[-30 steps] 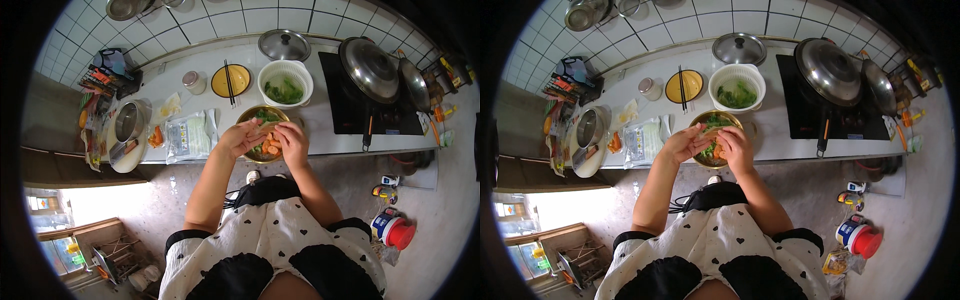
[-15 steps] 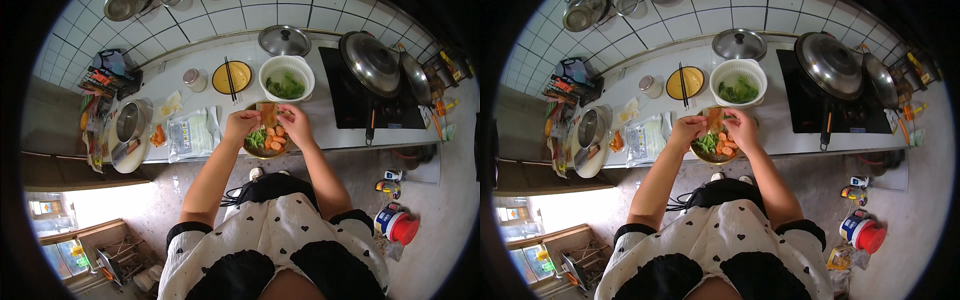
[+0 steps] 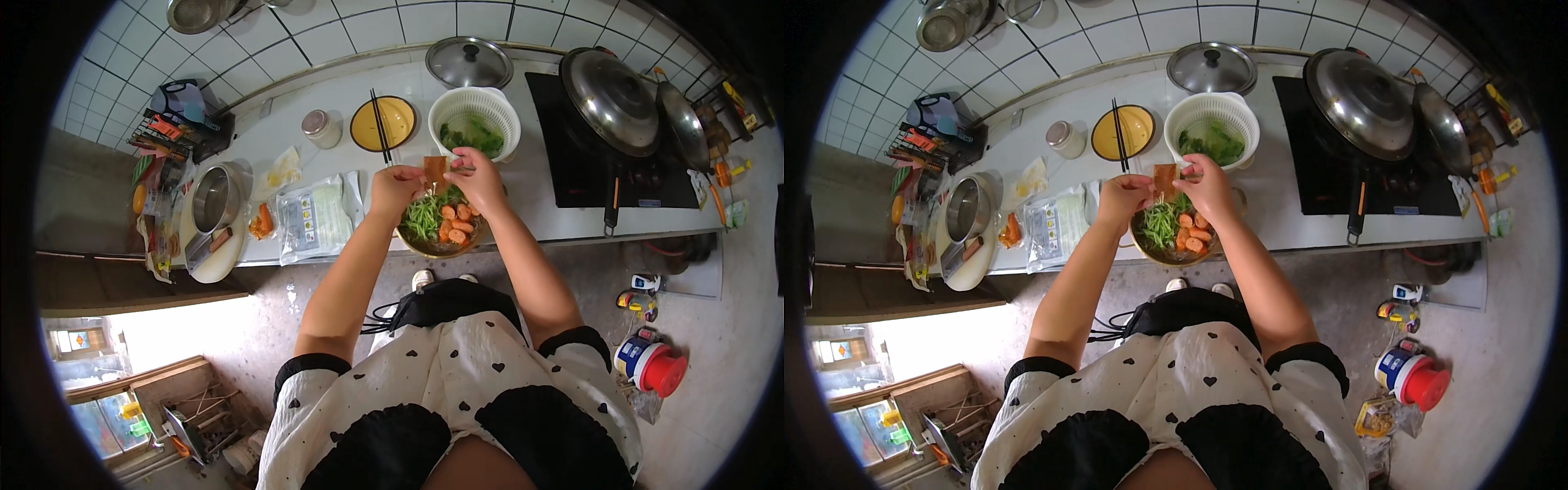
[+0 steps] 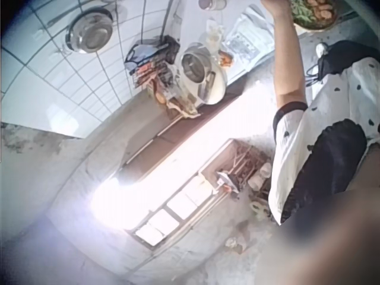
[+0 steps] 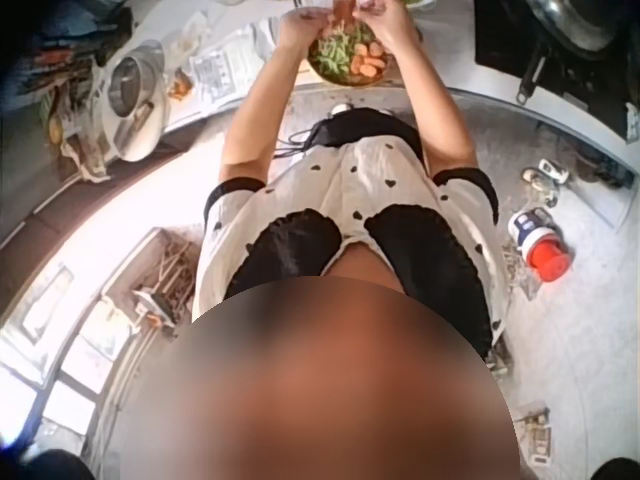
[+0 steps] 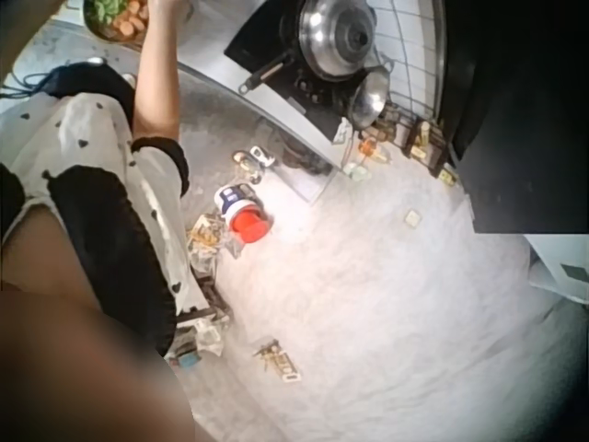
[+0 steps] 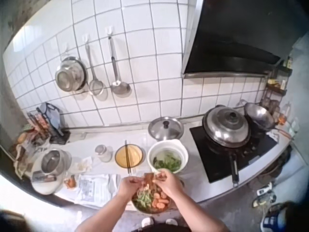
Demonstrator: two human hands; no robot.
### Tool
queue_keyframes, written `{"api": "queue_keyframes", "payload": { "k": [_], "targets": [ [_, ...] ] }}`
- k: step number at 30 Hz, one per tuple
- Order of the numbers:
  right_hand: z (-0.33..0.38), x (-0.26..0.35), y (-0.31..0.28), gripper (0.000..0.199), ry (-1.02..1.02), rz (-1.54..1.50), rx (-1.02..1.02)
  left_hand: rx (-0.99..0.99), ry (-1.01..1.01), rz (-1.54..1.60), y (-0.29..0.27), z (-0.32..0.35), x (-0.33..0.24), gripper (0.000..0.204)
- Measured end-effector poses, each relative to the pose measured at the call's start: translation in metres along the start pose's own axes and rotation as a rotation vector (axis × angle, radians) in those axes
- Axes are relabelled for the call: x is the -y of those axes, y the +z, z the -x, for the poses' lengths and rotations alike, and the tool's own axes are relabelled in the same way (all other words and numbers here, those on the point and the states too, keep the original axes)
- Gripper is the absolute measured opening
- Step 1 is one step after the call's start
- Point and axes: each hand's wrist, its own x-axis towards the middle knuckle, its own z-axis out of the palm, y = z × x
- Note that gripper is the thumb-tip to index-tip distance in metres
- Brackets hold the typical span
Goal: The person drains noodles in a strainer, then transfers them into a pot. They add green vegetables and sliced sausages using chopsticks, followed by a seasoning packet. The person mixes the ingredients in the pot.
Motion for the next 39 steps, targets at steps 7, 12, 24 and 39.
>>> {"api": "queue_keyframes", "payload": {
  "k": [7,12,24,39],
  "targets": [
    [-0.011,0.008,0.014,0.040,-0.045,0.056,-0.006,-0.070,-0.016,-0.047,-0.011,-0.010,-0.008,0.012],
    [-0.017,0.008,0.014,0.041,-0.059,0.032,-0.048,-0.086,-0.005,-0.077,-0.005,-0.008,-0.021,0.012],
    [-0.015,0.009,0.005,0.042,-0.012,0.014,-0.068,-0.045,0.106,-0.202,0.002,-0.024,-0.012,0.010],
    [0.025,0.010,0.012,0.041,0.042,-0.101,0.062,-0.060,0.088,-0.251,-0.018,0.027,0.013,0.009]
  ]
}}
